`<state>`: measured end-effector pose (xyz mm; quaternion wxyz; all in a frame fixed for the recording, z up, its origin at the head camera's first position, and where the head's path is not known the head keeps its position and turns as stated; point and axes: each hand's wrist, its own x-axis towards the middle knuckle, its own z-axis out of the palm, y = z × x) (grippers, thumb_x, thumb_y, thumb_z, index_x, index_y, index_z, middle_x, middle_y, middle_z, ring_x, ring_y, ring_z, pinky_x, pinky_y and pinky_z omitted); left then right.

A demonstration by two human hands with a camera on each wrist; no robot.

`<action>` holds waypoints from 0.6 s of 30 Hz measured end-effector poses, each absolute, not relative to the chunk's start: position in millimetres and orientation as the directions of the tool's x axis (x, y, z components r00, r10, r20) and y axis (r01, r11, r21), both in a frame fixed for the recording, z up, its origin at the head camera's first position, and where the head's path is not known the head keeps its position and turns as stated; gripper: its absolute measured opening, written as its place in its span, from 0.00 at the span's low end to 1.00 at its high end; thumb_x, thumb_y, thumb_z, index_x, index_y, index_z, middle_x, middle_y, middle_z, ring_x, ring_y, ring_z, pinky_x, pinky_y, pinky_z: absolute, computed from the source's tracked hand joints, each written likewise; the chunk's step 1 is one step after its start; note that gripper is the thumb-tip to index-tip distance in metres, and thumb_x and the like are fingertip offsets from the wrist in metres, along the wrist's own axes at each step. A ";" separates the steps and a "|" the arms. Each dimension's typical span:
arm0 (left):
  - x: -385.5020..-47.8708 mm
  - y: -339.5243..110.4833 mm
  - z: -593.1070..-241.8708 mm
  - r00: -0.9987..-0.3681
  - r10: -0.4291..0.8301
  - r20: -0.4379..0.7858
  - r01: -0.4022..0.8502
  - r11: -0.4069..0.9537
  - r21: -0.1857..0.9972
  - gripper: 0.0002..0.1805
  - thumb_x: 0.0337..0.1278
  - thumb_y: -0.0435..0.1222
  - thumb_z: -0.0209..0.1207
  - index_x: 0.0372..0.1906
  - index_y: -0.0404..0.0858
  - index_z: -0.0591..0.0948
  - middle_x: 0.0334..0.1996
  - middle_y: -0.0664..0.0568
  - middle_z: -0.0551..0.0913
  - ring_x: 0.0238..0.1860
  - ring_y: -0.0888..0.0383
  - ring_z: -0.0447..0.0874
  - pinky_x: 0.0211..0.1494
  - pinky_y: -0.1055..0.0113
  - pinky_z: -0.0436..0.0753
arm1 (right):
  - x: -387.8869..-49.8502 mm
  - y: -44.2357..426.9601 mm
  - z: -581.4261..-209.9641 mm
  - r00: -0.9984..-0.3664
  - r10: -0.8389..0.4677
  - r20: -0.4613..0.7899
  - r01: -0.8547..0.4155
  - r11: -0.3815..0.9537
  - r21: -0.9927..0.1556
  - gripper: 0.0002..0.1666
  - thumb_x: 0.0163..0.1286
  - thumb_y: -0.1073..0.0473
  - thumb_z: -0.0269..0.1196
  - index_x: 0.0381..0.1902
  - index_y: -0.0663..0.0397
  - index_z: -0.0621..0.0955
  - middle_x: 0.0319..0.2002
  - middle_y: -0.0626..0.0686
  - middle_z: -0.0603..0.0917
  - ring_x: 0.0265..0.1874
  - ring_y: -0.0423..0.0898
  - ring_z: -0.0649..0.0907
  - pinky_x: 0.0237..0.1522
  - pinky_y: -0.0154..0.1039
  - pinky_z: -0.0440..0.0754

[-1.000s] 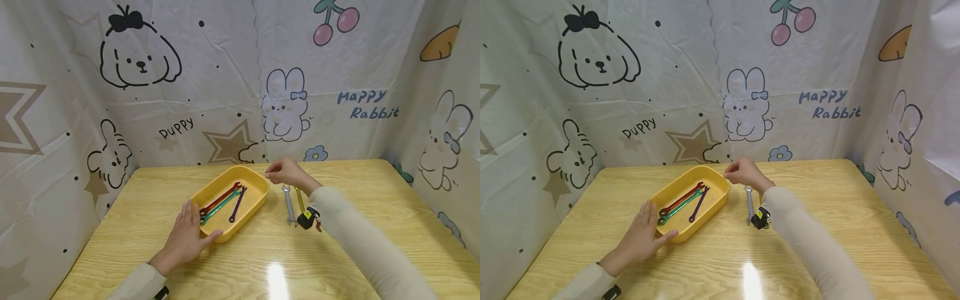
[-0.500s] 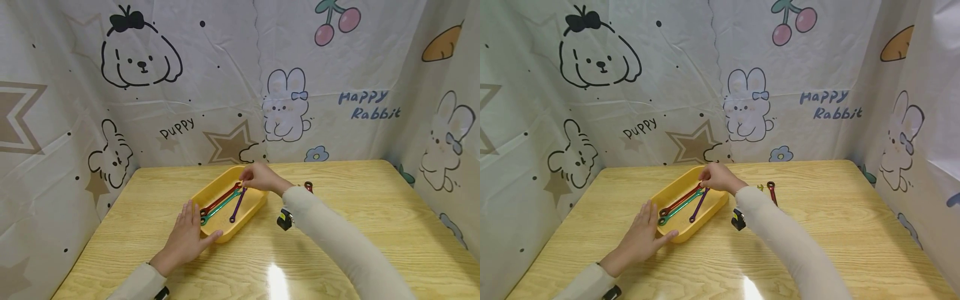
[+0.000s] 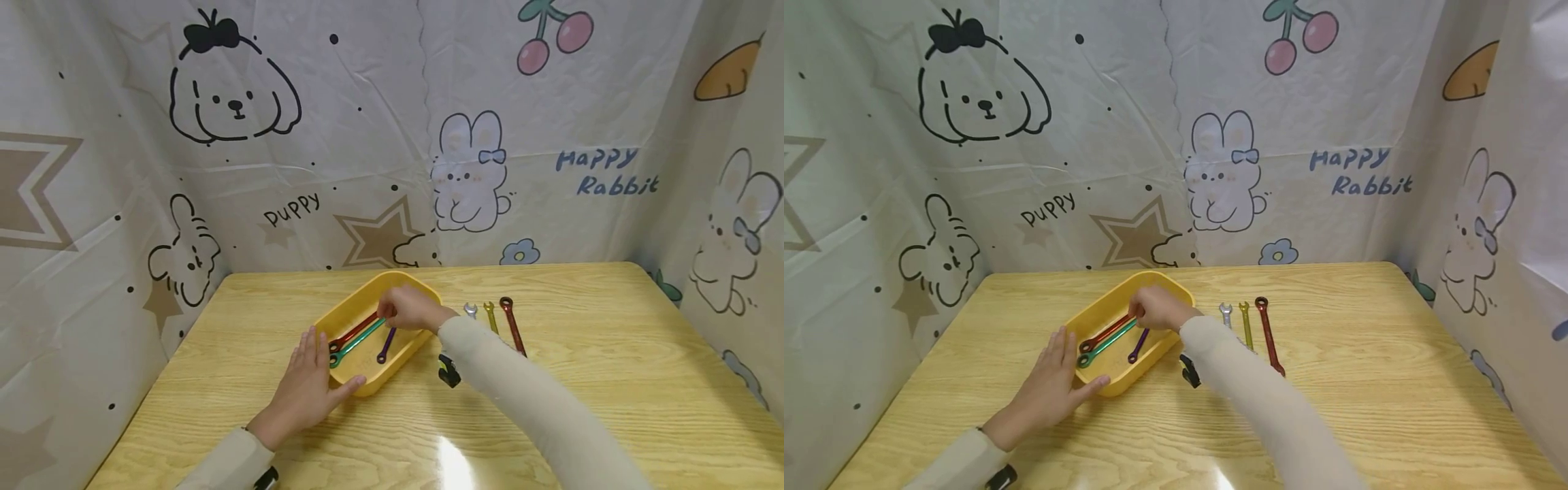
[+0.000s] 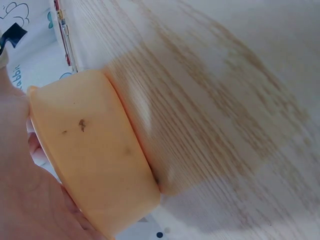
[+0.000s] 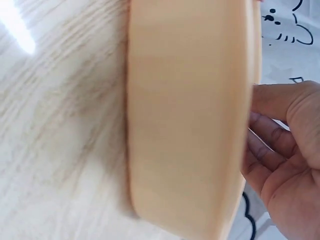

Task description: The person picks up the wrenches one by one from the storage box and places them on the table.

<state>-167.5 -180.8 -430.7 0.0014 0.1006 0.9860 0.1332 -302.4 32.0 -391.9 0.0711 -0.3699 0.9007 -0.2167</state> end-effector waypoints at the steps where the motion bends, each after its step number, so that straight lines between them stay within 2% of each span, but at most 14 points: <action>1: -167.2 -181.2 -430.5 -0.980 0.199 0.025 0.198 0.945 0.261 0.64 0.51 0.76 0.39 0.73 0.24 0.47 0.74 0.30 0.37 0.74 0.37 0.35 0.73 0.43 0.47 | -303.8 31.8 -394.9 -0.719 -0.694 0.022 -0.629 0.638 -0.445 0.08 0.58 0.70 0.67 0.38 0.61 0.85 0.33 0.51 0.85 0.35 0.44 0.82 0.42 0.36 0.80; 10: -166.8 -179.9 -428.5 -0.979 0.203 0.014 0.199 0.946 0.257 0.64 0.51 0.76 0.39 0.73 0.24 0.47 0.74 0.31 0.36 0.74 0.37 0.34 0.73 0.44 0.47 | -309.6 35.7 -415.1 -0.756 -0.655 0.003 -0.586 0.675 -0.449 0.08 0.59 0.72 0.65 0.36 0.59 0.85 0.33 0.50 0.85 0.36 0.44 0.82 0.43 0.36 0.80; 18: -168.2 -179.8 -430.2 -0.980 0.200 0.009 0.196 0.948 0.251 0.64 0.51 0.76 0.40 0.73 0.24 0.47 0.74 0.31 0.36 0.75 0.38 0.33 0.74 0.44 0.46 | -306.9 35.5 -417.5 -0.715 -0.699 -0.003 -0.632 0.648 -0.424 0.10 0.57 0.74 0.65 0.35 0.59 0.85 0.35 0.50 0.85 0.38 0.45 0.82 0.45 0.38 0.80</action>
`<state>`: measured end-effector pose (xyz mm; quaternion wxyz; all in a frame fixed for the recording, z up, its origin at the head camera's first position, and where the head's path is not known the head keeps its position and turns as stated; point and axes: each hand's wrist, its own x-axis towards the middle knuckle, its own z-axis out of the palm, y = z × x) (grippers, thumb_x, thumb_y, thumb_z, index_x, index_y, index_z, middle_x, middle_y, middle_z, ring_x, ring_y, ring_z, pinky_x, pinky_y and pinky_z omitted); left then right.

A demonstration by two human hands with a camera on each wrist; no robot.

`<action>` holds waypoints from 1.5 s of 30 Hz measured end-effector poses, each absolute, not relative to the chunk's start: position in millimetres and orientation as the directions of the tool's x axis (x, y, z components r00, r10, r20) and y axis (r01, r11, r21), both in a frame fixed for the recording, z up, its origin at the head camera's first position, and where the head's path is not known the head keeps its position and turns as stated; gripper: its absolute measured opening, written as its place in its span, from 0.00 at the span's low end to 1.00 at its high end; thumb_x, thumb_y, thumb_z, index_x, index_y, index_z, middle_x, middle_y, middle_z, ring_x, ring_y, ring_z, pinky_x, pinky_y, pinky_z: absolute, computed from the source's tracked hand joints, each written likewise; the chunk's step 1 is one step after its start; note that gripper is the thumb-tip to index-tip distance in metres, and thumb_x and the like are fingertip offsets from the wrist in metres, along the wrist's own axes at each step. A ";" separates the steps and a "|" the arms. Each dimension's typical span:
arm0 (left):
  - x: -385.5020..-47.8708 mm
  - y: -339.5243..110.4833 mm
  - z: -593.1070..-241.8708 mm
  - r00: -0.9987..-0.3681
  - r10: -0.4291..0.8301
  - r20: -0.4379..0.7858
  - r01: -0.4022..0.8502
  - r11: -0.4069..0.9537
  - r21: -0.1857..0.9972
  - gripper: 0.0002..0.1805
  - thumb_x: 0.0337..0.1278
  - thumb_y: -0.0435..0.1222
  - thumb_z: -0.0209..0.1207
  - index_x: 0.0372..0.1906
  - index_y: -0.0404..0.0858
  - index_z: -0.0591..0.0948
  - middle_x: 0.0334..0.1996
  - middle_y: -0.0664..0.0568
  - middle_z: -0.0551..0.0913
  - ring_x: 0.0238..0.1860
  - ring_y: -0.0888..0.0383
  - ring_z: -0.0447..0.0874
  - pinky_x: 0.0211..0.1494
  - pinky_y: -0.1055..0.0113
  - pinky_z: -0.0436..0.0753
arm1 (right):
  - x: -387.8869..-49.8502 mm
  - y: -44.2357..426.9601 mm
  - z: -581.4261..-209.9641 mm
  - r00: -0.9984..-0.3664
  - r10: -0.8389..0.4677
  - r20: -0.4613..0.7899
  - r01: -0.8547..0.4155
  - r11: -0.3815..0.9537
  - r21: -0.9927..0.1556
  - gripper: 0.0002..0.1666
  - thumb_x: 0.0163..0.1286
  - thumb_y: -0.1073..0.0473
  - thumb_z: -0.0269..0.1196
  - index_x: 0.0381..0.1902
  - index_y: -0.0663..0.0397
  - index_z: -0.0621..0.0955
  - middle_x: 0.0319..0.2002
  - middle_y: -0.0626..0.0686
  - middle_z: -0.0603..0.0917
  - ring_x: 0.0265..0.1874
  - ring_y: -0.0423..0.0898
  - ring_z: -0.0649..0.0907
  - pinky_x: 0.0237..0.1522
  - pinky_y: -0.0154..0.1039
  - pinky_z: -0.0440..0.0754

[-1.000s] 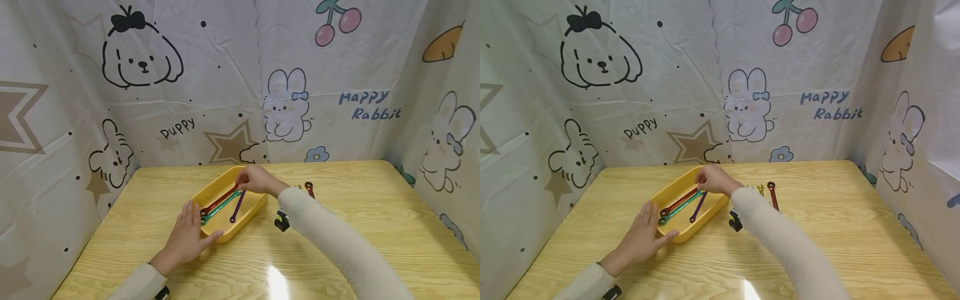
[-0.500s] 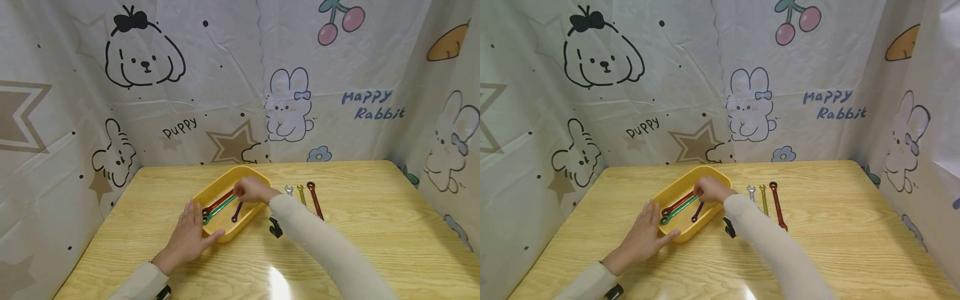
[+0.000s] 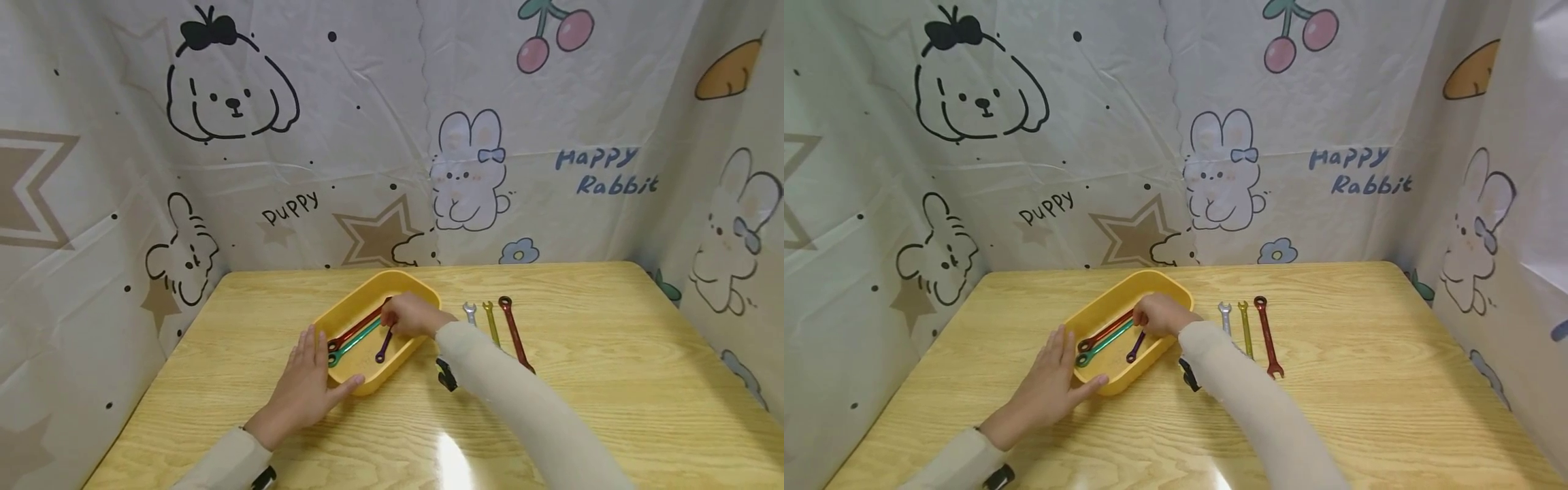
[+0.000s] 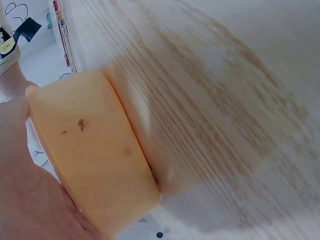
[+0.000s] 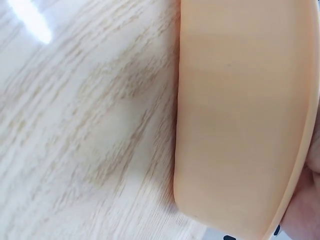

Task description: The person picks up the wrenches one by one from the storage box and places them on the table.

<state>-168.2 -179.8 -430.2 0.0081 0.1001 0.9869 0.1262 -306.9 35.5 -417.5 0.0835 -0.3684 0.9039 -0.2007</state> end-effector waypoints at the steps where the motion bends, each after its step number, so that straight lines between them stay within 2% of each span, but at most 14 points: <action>1: -168.1 -180.0 -430.3 -0.980 0.200 0.008 0.195 0.948 0.252 0.64 0.51 0.76 0.40 0.73 0.24 0.47 0.74 0.31 0.36 0.75 0.38 0.33 0.73 0.44 0.46 | -306.7 35.1 -417.5 -0.710 -0.704 -0.008 -0.635 0.645 -0.425 0.10 0.57 0.74 0.65 0.36 0.59 0.85 0.36 0.51 0.86 0.39 0.45 0.83 0.46 0.38 0.80; 8: -166.7 -184.2 -428.8 -0.979 0.201 0.026 0.201 0.948 0.248 0.64 0.51 0.76 0.37 0.72 0.23 0.48 0.74 0.30 0.37 0.74 0.36 0.35 0.73 0.42 0.47 | -305.9 27.8 -415.6 -0.694 -0.717 -0.067 -0.635 0.653 -0.412 0.14 0.57 0.75 0.64 0.40 0.58 0.86 0.40 0.51 0.87 0.44 0.45 0.83 0.50 0.39 0.80; 11: -165.7 -185.9 -427.4 -0.980 0.199 0.024 0.198 0.947 0.253 0.64 0.52 0.75 0.40 0.72 0.23 0.48 0.74 0.30 0.37 0.74 0.35 0.35 0.72 0.42 0.47 | -306.4 24.4 -416.4 -0.696 -0.712 -0.086 -0.633 0.666 -0.394 0.16 0.57 0.76 0.63 0.41 0.56 0.87 0.40 0.50 0.87 0.45 0.45 0.83 0.51 0.38 0.79; 22: -163.8 -182.9 -428.3 -0.979 0.202 0.017 0.199 0.943 0.268 0.61 0.55 0.71 0.45 0.72 0.23 0.48 0.73 0.29 0.37 0.74 0.35 0.34 0.72 0.40 0.47 | -303.1 23.1 -416.1 -0.684 -0.715 -0.146 -0.662 0.692 -0.288 0.16 0.54 0.75 0.65 0.37 0.51 0.87 0.39 0.46 0.85 0.42 0.43 0.80 0.51 0.37 0.77; 33: -163.7 -180.9 -428.9 -0.978 0.209 0.010 0.203 0.939 0.277 0.62 0.55 0.73 0.43 0.72 0.23 0.47 0.73 0.30 0.36 0.74 0.35 0.34 0.72 0.41 0.46 | -305.0 23.1 -417.3 -0.696 -0.699 -0.163 -0.642 0.708 -0.295 0.13 0.53 0.74 0.66 0.34 0.53 0.87 0.34 0.47 0.84 0.36 0.42 0.79 0.42 0.34 0.78; 45: -167.0 -179.7 -426.0 -0.975 0.222 0.019 0.219 0.941 0.258 0.63 0.53 0.75 0.39 0.72 0.23 0.48 0.73 0.29 0.37 0.74 0.35 0.35 0.72 0.41 0.47 | -308.6 23.4 -416.2 -0.703 -0.689 -0.179 -0.650 0.724 -0.231 0.08 0.54 0.71 0.68 0.26 0.51 0.86 0.26 0.43 0.80 0.30 0.40 0.76 0.38 0.33 0.76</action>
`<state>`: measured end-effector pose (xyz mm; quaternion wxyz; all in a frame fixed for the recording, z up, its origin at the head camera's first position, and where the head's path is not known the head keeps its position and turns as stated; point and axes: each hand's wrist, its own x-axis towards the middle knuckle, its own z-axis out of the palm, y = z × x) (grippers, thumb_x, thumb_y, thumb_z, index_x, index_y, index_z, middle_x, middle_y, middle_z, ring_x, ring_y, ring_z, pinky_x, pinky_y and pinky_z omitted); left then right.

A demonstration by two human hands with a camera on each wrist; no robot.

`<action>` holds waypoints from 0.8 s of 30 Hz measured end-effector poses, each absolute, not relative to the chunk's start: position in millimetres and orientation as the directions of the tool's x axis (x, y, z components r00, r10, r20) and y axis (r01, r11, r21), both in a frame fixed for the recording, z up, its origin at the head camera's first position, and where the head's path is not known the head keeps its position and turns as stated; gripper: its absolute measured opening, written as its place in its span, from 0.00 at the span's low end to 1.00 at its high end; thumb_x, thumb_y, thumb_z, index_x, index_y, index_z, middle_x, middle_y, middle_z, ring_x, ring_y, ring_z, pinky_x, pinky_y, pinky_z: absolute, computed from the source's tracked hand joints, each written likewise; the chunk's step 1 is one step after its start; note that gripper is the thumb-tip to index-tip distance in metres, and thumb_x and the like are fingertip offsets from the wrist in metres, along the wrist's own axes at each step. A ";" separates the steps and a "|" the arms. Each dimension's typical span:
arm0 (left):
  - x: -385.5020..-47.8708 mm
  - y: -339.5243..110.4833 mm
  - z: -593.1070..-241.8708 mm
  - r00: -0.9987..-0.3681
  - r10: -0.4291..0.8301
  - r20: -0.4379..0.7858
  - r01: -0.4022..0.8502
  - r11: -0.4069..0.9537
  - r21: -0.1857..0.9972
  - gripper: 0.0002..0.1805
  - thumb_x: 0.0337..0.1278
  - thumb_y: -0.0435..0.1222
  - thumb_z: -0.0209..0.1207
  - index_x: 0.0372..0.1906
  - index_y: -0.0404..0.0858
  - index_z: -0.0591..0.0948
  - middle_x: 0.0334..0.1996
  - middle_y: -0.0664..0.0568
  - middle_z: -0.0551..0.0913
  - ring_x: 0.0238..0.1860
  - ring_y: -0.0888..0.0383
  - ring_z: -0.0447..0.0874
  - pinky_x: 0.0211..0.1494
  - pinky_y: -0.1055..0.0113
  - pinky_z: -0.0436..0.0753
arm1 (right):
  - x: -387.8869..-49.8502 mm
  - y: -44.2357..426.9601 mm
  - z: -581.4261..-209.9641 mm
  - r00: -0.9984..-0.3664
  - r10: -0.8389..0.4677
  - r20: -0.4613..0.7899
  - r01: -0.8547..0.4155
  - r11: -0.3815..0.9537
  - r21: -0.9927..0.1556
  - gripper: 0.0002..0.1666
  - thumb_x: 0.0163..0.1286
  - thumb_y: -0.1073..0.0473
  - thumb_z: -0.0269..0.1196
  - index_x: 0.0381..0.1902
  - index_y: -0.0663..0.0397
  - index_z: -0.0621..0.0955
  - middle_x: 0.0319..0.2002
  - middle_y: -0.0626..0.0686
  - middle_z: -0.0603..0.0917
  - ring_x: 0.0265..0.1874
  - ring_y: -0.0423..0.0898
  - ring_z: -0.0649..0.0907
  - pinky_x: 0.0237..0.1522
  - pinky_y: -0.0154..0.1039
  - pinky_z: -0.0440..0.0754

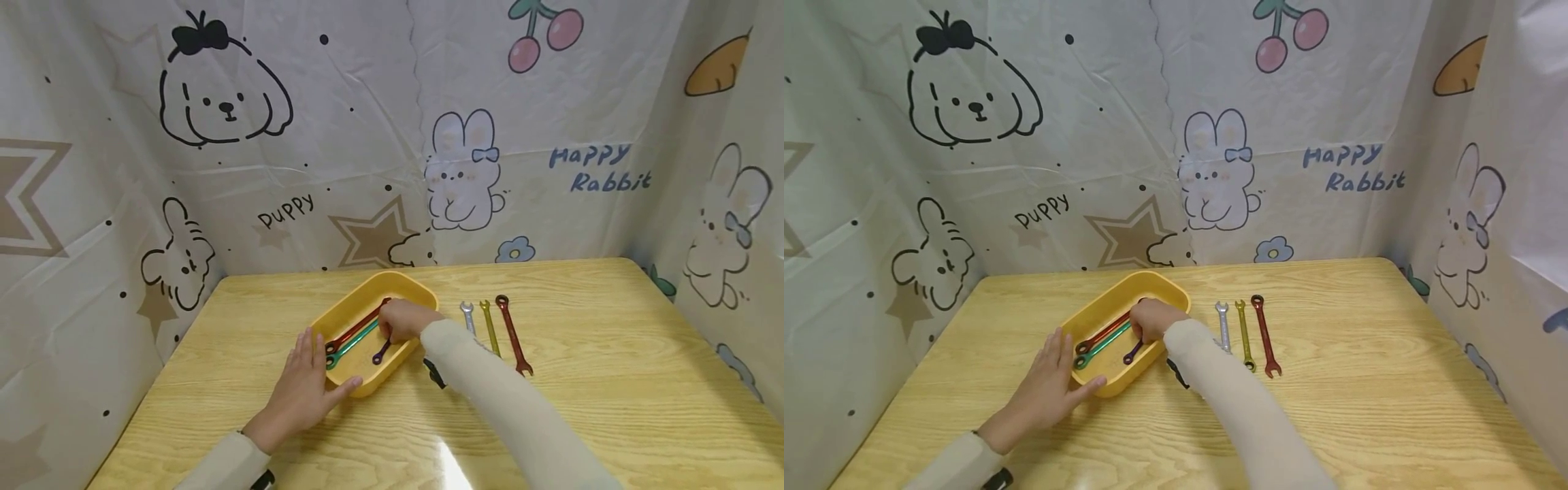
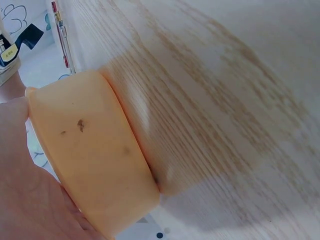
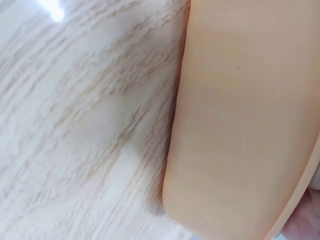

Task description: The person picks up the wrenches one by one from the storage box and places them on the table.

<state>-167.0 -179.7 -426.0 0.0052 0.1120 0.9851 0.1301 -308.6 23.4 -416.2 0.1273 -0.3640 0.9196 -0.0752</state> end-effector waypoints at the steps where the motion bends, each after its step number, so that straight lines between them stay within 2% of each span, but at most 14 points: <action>1: -166.7 -179.8 -426.2 -0.975 0.221 0.017 0.218 0.941 0.259 0.63 0.53 0.75 0.39 0.72 0.23 0.48 0.73 0.29 0.36 0.74 0.35 0.34 0.72 0.41 0.47 | -308.0 23.3 -415.7 -0.699 -0.690 -0.187 -0.653 0.723 -0.227 0.08 0.55 0.71 0.68 0.26 0.51 0.86 0.26 0.43 0.80 0.30 0.40 0.76 0.38 0.33 0.75; 5: -166.4 -180.4 -427.8 -0.975 0.219 0.017 0.216 0.942 0.257 0.63 0.53 0.75 0.40 0.72 0.23 0.47 0.73 0.30 0.36 0.74 0.35 0.34 0.73 0.42 0.47 | -306.6 23.1 -415.1 -0.683 -0.704 -0.196 -0.674 0.710 -0.202 0.08 0.56 0.71 0.66 0.27 0.53 0.85 0.26 0.45 0.80 0.30 0.41 0.74 0.38 0.34 0.74; 13: -166.4 -181.2 -429.6 -0.977 0.213 0.009 0.208 0.943 0.259 0.64 0.52 0.76 0.38 0.73 0.24 0.46 0.74 0.31 0.35 0.74 0.36 0.33 0.73 0.42 0.46 | -307.3 23.7 -415.7 -0.657 -0.732 -0.179 -0.708 0.681 -0.189 0.07 0.57 0.69 0.68 0.25 0.54 0.82 0.22 0.43 0.72 0.28 0.41 0.72 0.36 0.34 0.71; 19: -165.9 -180.2 -428.1 -0.978 0.209 0.008 0.204 0.944 0.261 0.64 0.52 0.76 0.39 0.73 0.24 0.47 0.74 0.30 0.37 0.74 0.36 0.34 0.73 0.42 0.47 | -307.3 25.2 -415.7 -0.645 -0.744 -0.176 -0.704 0.668 -0.243 0.05 0.58 0.67 0.69 0.27 0.54 0.83 0.24 0.44 0.75 0.28 0.41 0.73 0.36 0.34 0.71; 24: -165.5 -180.0 -427.4 -0.978 0.207 0.012 0.203 0.945 0.255 0.64 0.52 0.75 0.39 0.73 0.24 0.47 0.74 0.30 0.37 0.74 0.36 0.34 0.73 0.42 0.47 | -308.0 25.7 -416.7 -0.648 -0.746 -0.155 -0.703 0.664 -0.256 0.06 0.57 0.67 0.70 0.27 0.51 0.84 0.25 0.43 0.79 0.29 0.40 0.75 0.38 0.35 0.75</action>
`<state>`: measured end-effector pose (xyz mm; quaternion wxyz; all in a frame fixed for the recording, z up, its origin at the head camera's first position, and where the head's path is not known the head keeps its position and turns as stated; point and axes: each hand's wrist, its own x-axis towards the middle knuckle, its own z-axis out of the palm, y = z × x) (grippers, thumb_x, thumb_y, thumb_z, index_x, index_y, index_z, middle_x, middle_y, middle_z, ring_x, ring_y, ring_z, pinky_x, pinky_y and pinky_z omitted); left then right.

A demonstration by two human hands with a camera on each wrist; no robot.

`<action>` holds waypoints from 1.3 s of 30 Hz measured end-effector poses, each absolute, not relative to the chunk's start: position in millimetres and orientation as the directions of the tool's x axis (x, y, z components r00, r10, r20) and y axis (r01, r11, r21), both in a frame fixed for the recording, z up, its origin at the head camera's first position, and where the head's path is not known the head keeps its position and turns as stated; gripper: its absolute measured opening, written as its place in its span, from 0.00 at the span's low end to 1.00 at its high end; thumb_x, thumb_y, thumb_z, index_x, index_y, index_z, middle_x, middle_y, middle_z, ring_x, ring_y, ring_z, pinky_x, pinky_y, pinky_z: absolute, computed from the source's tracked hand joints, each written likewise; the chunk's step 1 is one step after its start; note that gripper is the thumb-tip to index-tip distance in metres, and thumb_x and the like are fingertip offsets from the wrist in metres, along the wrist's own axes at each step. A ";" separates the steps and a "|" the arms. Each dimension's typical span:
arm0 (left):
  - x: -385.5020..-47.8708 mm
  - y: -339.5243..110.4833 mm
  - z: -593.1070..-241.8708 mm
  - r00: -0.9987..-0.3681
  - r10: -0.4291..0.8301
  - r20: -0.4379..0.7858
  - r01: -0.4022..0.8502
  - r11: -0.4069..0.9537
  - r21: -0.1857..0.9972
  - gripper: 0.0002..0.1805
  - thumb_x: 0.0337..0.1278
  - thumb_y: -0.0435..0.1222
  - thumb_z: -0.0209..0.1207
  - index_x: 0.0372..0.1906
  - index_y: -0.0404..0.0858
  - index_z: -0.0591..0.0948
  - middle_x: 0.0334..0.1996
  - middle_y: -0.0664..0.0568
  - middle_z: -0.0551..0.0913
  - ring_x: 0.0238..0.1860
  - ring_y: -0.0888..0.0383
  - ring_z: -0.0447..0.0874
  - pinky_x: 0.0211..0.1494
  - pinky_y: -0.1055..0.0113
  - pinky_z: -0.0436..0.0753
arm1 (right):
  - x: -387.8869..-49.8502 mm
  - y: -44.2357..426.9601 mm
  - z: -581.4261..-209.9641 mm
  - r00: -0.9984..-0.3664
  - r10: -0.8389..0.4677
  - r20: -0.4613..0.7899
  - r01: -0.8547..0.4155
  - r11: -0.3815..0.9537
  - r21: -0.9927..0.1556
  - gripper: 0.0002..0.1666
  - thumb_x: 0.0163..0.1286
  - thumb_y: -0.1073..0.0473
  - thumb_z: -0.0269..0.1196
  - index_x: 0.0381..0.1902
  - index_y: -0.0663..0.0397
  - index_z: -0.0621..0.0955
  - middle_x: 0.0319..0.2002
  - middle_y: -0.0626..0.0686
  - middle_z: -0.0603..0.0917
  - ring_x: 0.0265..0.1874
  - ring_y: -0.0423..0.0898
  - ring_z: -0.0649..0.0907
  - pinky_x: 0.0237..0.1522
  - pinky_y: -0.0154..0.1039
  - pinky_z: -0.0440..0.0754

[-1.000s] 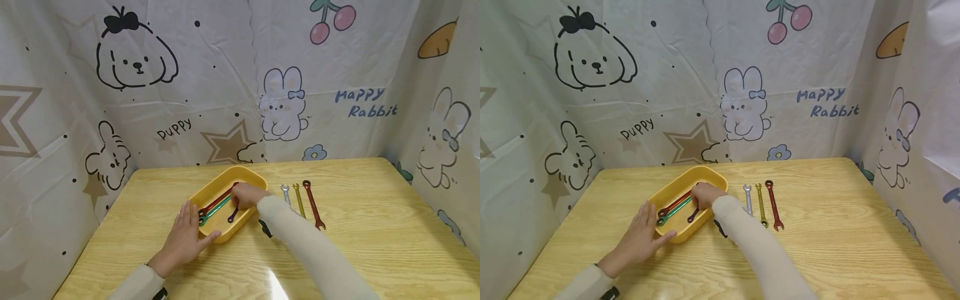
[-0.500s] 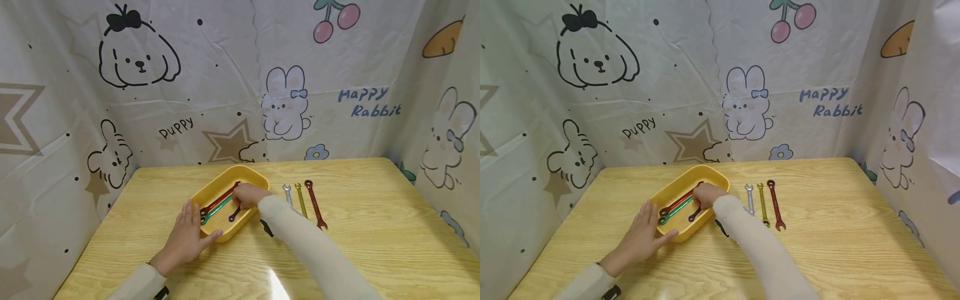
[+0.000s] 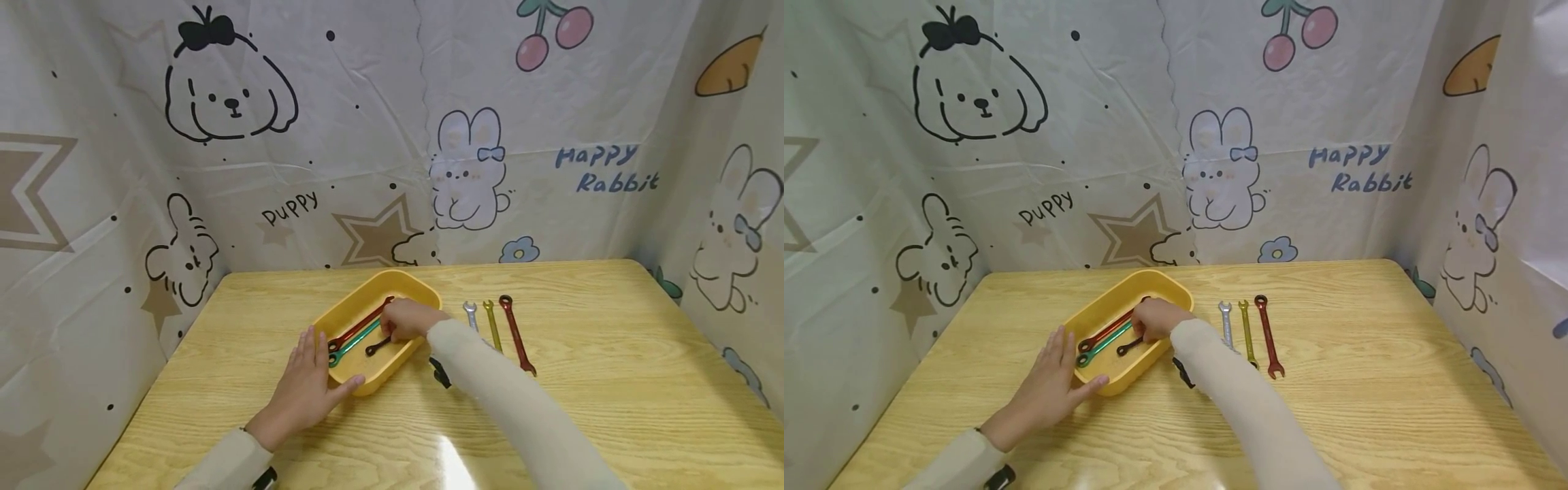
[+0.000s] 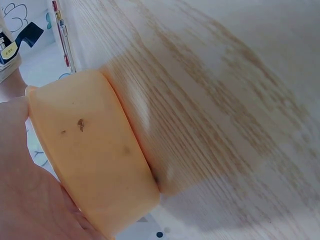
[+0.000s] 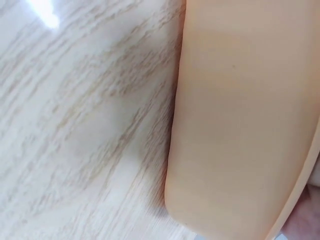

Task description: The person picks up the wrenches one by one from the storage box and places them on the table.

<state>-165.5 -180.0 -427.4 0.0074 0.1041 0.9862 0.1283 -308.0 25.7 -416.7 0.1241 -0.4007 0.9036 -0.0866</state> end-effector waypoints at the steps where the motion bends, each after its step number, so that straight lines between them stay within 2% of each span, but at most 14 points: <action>1: -165.6 -179.7 -427.4 -0.978 0.207 0.014 0.204 0.946 0.253 0.64 0.52 0.75 0.39 0.73 0.24 0.47 0.74 0.30 0.37 0.74 0.36 0.35 0.73 0.42 0.47 | -308.4 26.3 -417.5 -0.649 -0.747 -0.142 -0.704 0.661 -0.259 0.07 0.57 0.68 0.69 0.27 0.50 0.84 0.26 0.43 0.80 0.29 0.40 0.75 0.38 0.35 0.75; 12: -166.9 -181.0 -429.5 -0.976 0.219 0.018 0.217 0.944 0.250 0.63 0.53 0.75 0.38 0.72 0.23 0.47 0.73 0.30 0.36 0.74 0.36 0.35 0.72 0.41 0.48 | -310.1 28.0 -414.0 -0.666 -0.745 0.009 -0.703 0.624 -0.342 0.04 0.64 0.64 0.65 0.33 0.49 0.85 0.31 0.43 0.83 0.33 0.39 0.78 0.41 0.34 0.77; 20: -167.5 -181.9 -429.7 -0.972 0.229 0.047 0.233 0.943 0.238 0.63 0.54 0.74 0.39 0.72 0.22 0.49 0.73 0.29 0.38 0.74 0.34 0.37 0.72 0.41 0.49 | -305.5 31.2 -392.0 -0.650 -0.734 0.199 -0.741 0.554 -0.379 0.03 0.64 0.64 0.66 0.36 0.53 0.86 0.35 0.48 0.87 0.35 0.41 0.83 0.42 0.36 0.80; 27: -168.0 -181.9 -429.3 -0.974 0.221 0.046 0.225 0.944 0.241 0.63 0.53 0.75 0.39 0.72 0.23 0.48 0.73 0.29 0.38 0.74 0.34 0.37 0.72 0.41 0.49 | -297.9 45.6 -374.7 -0.717 -0.623 0.315 -0.687 0.553 -0.470 0.06 0.64 0.64 0.65 0.39 0.54 0.86 0.35 0.48 0.87 0.34 0.41 0.84 0.40 0.36 0.82; 32: -167.7 -181.7 -429.6 -0.976 0.214 0.040 0.218 0.945 0.244 0.63 0.53 0.75 0.39 0.72 0.23 0.48 0.73 0.29 0.37 0.74 0.34 0.37 0.72 0.41 0.48 | -294.9 65.1 -366.8 -0.753 -0.525 0.396 -0.655 0.540 -0.528 0.06 0.64 0.63 0.65 0.39 0.55 0.86 0.35 0.49 0.87 0.35 0.43 0.84 0.41 0.40 0.82; 39: -165.8 -180.6 -429.4 -0.974 0.223 0.046 0.228 0.941 0.249 0.63 0.53 0.75 0.40 0.72 0.23 0.49 0.73 0.29 0.37 0.74 0.35 0.35 0.73 0.42 0.48 | -290.3 108.4 -358.0 -0.860 -0.354 0.368 -0.510 0.585 -0.631 0.09 0.65 0.59 0.65 0.42 0.56 0.85 0.39 0.52 0.87 0.37 0.47 0.84 0.36 0.40 0.83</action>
